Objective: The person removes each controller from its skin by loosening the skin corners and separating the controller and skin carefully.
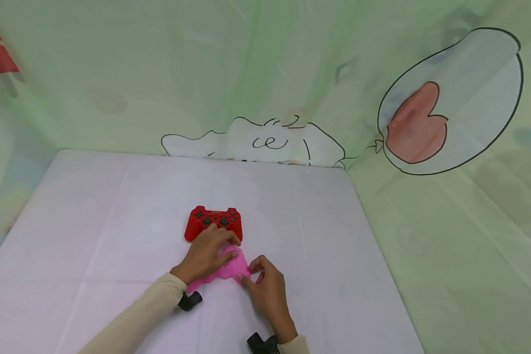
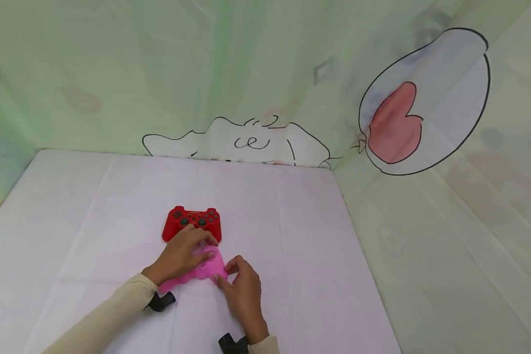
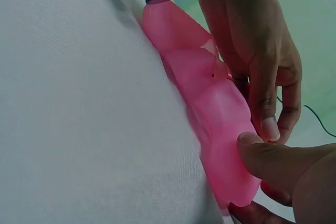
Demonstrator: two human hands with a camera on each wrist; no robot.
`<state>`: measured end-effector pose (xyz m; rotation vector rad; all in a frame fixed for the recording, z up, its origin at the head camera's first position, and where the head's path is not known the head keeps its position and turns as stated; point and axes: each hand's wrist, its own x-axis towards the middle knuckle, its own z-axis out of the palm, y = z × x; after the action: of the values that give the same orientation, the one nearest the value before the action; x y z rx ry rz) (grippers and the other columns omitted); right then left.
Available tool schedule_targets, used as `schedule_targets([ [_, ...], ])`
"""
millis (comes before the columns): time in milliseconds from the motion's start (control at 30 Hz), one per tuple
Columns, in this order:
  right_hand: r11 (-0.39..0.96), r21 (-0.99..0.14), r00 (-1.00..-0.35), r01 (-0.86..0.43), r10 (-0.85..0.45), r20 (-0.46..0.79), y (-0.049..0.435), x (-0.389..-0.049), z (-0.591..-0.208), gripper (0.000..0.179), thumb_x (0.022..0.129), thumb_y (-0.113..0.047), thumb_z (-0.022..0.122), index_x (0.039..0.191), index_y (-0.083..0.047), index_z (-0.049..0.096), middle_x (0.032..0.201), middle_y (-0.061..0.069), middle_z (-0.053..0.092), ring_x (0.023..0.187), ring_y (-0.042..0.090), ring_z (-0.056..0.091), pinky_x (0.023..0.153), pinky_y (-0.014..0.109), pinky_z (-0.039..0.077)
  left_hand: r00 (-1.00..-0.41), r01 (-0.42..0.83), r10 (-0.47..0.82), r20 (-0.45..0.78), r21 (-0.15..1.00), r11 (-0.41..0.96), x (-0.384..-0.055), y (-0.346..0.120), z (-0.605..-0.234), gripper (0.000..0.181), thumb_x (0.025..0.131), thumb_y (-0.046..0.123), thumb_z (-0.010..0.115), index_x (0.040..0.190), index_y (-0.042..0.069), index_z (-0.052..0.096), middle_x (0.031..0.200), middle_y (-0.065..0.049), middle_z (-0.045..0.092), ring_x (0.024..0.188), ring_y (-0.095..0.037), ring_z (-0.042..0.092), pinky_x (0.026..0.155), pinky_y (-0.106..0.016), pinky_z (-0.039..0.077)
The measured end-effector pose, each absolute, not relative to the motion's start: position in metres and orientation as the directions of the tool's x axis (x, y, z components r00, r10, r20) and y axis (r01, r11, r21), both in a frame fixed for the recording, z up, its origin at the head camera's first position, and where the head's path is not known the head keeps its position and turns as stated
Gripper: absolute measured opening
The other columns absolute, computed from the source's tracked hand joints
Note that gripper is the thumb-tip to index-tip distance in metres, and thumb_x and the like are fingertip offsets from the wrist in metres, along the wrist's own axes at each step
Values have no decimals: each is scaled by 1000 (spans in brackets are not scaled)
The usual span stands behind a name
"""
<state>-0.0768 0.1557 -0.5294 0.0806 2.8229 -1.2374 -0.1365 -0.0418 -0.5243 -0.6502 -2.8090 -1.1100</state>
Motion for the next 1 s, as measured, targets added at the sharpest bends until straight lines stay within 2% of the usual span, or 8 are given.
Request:
schedule_targets([
  [200, 679, -732, -997, 54, 2, -71, 157, -74, -529, 31, 84, -23, 91, 95, -17, 63, 89, -3, 71, 67, 7, 49, 60, 21, 42, -924, 377, 328, 200, 635, 675, -139, -37, -528, 18, 87, 22, 89, 98, 22, 74, 91, 9, 76, 84, -8, 52, 76, -28, 49],
  [333, 679, -733, -998, 27, -28, -63, 159, -73, -527, 27, 87, -18, 88, 91, -16, 62, 81, -4, 67, 64, 5, 46, 58, 21, 40, -944, 323, 284, 170, 655, 683, -139, -34, -526, 20, 86, 19, 89, 91, 25, 71, 83, 10, 69, 82, -10, 49, 72, -27, 46],
  [467, 685, -728, -996, -7, -71, -57, 161, -72, -525, 26, 87, -15, 88, 87, -16, 62, 76, -5, 63, 62, 3, 45, 56, 21, 38, -946, 323, 258, 196, 645, 692, -139, -31, -527, 22, 85, 19, 91, 88, 26, 71, 79, 10, 67, 81, -10, 48, 70, -27, 45],
  [567, 710, -704, -994, -21, -92, -63, 164, -72, -522, 26, 86, -17, 88, 85, -16, 62, 74, -5, 63, 62, 3, 45, 57, 21, 38, -934, 358, 272, 232, 618, 700, -137, -32, -526, 21, 84, 21, 92, 94, 25, 74, 84, 10, 72, 82, -9, 49, 74, -29, 47],
  [767, 783, -621, -991, 23, -66, -120, 170, -75, -512, 32, 84, -33, 90, 89, -17, 63, 83, 0, 66, 71, 10, 49, 62, 24, 39, -927, 373, 236, 292, 640, 672, -121, -56, -511, 32, 84, 22, 93, 111, 23, 76, 106, 9, 77, 98, -14, 59, 85, -36, 55],
  [900, 744, -669, -980, 5, -128, -149, 174, -82, -506, 26, 90, -27, 85, 98, -17, 63, 96, 4, 65, 83, 17, 57, 70, 27, 45, -941, 324, 150, 303, 684, 653, -105, -83, -504, 30, 85, 19, 91, 111, 22, 75, 108, 6, 76, 101, -21, 62, 85, -40, 56],
  [1000, 689, -725, -961, -24, -215, -172, 177, -89, -505, 20, 94, -20, 80, 105, -17, 62, 106, 5, 65, 95, 20, 62, 80, 32, 50, -960, 254, 84, 267, 705, 662, -91, -101, -506, 30, 86, 17, 90, 110, 22, 73, 108, 6, 74, 99, -20, 63, 82, -39, 55],
])
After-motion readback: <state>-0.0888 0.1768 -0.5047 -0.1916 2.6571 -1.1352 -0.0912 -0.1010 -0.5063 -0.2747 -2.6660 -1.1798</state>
